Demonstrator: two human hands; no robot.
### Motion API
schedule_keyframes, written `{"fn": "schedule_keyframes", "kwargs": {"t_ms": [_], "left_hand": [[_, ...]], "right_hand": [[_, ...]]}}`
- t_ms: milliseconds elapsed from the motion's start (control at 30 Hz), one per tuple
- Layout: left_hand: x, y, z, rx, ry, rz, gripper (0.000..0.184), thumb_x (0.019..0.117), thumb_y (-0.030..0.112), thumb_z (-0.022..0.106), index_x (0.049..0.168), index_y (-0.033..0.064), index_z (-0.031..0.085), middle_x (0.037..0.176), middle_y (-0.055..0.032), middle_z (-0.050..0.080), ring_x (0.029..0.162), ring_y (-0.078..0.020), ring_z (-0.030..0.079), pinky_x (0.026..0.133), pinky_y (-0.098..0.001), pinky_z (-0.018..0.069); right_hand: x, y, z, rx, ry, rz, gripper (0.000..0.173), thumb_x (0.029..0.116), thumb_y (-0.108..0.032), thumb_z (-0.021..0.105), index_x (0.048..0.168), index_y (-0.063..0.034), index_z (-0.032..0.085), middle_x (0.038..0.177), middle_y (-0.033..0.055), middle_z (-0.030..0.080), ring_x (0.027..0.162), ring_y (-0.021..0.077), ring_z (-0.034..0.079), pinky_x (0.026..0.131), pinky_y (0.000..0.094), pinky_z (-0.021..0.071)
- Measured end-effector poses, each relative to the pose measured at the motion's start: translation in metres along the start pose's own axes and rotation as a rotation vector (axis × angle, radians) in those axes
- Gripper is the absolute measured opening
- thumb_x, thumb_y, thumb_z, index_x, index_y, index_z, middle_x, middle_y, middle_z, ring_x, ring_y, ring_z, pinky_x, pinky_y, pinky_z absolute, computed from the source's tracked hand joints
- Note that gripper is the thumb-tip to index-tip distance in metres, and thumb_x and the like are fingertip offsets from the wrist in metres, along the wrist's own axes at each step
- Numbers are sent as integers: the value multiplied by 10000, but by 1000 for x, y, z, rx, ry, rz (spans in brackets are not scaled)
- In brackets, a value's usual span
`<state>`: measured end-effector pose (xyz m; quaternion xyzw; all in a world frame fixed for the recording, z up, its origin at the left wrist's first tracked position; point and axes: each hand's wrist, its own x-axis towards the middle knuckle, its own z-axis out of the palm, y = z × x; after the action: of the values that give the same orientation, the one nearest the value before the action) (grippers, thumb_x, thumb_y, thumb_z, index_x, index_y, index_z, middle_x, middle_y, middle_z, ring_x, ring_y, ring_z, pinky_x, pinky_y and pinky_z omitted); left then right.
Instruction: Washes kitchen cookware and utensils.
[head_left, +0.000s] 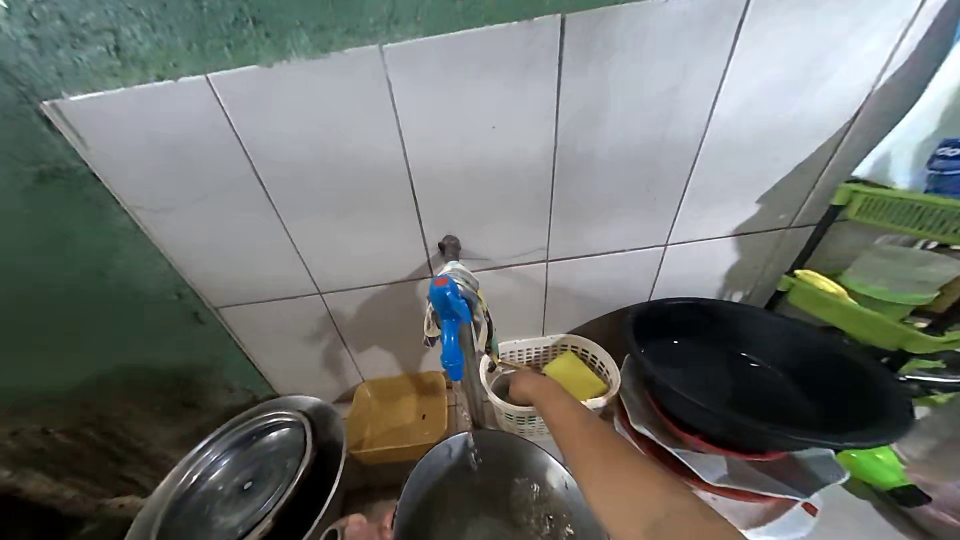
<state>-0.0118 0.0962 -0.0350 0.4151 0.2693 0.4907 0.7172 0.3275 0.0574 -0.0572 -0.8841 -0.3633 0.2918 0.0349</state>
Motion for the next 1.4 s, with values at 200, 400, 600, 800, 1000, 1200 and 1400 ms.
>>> {"fn": "schedule_keyframes", "kwargs": {"t_ms": [200,400,600,800,1000,1200,1400], "left_hand": [[1,-5,3,12,55,33,296,1077,150,338,859,151,538,613,94,553,631,-58,620,813,-311,596],[-8,-1,1,30,73,10,256,1073,149,365,896,139,548,660,88,584,655,-60,639,764,-283,603],[-11,-4,2,46,55,8,275,1071,121,337,886,133,539,633,95,599,639,-53,647,788,-284,601],[-1,-1,-5,-8,73,-17,370,1092,184,309,796,161,530,580,86,550,598,-71,622,790,-323,602],[0,-4,-5,-21,79,17,346,1077,172,315,812,164,537,612,89,550,625,-65,617,792,-302,596],[-11,-6,12,26,128,-70,187,1068,149,432,942,96,559,716,42,592,695,-86,646,739,-274,596],[-22,-2,20,125,33,-12,33,964,83,530,963,88,562,742,40,602,719,-84,640,813,-300,585]], "right_hand": [[-16,16,-9,211,214,72,412,935,-261,712,1259,-9,679,1275,245,659,1226,415,613,1028,636,467],[-60,31,-33,416,551,-46,220,961,-135,657,1133,-16,729,1102,233,713,1076,421,670,950,662,498],[-35,6,-19,13,142,-23,403,964,-173,662,1344,-38,650,1384,243,604,1326,425,543,1095,633,417],[-7,-7,6,-64,92,170,433,1001,-325,601,1349,-73,647,1416,211,598,1321,415,557,1039,676,441],[-69,-4,-25,160,429,99,406,907,-309,709,1253,-96,684,1156,199,707,1109,412,664,899,657,509],[-151,-39,64,384,397,-228,425,900,-274,715,1298,-129,676,1224,135,689,1129,315,664,974,567,534],[-141,-87,136,403,346,-552,304,1014,-220,594,1237,-34,684,1238,183,687,1217,340,632,1071,510,487]]}}
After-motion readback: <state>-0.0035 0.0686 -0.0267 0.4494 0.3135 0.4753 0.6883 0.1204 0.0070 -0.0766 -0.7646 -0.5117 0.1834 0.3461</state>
